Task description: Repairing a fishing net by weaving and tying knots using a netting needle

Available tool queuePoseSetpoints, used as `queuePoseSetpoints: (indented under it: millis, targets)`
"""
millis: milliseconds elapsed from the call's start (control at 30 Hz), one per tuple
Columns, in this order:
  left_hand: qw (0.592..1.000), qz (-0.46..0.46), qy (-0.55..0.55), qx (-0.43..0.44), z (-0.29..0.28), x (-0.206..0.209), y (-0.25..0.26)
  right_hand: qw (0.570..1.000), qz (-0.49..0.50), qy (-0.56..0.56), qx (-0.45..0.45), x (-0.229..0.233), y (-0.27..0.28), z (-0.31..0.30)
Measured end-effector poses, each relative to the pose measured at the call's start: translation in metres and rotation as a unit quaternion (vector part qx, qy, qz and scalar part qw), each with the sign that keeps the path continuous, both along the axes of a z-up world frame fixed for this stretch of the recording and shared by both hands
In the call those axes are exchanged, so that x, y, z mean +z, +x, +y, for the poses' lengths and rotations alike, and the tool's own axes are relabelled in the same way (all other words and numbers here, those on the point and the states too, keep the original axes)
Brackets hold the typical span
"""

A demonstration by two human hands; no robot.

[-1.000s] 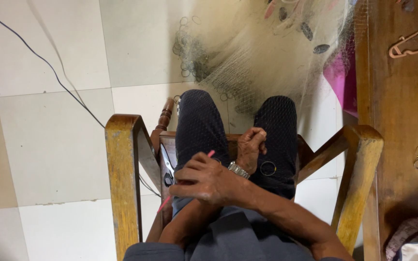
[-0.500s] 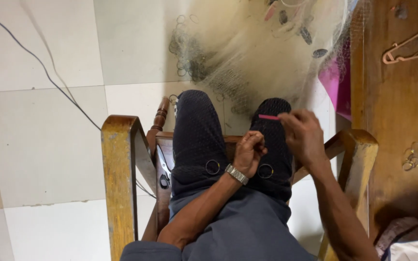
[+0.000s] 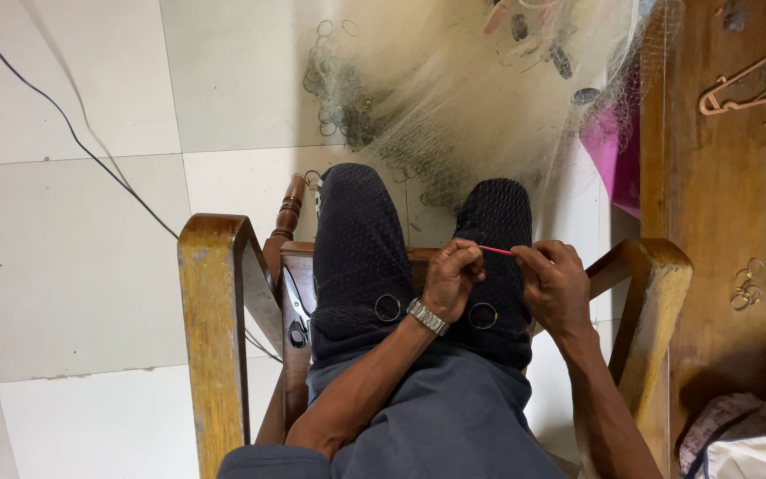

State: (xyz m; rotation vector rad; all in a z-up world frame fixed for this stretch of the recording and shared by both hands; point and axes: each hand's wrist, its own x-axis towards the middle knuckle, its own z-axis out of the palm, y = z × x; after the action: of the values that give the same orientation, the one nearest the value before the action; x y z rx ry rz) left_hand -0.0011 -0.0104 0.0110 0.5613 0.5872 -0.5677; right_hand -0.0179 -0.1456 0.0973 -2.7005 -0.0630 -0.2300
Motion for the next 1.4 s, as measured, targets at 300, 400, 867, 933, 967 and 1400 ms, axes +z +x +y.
queuePoseSetpoints:
  millis: [300,400,867,933,967,1400]
  targets:
    - [0.999,-0.029,0.044,0.013,-0.004,0.0,-0.002,0.991,-0.051,-0.103,0.074,-0.014,0.005,-0.015]
    - [0.998,-0.035,0.049,0.023,-0.004,0.007,0.0,0.984,-0.077,-0.126,0.102,-0.003,0.011,-0.015]
    - [0.997,-0.031,0.069,0.023,-0.004,0.004,0.0,0.969,-0.131,-0.17,0.123,0.003,0.017,-0.004]
    - [0.997,-0.031,0.074,0.022,-0.003,0.003,-0.001,0.967,-0.14,-0.176,0.123,0.002,0.017,-0.003]
    - [0.997,-0.028,0.069,0.024,-0.003,0.004,-0.001,0.967,-0.141,-0.17,0.127,0.002,0.017,-0.003]
    - [0.998,-0.016,0.052,0.023,-0.006,-0.003,0.0,0.981,-0.155,0.05,0.105,-0.025,0.016,0.012]
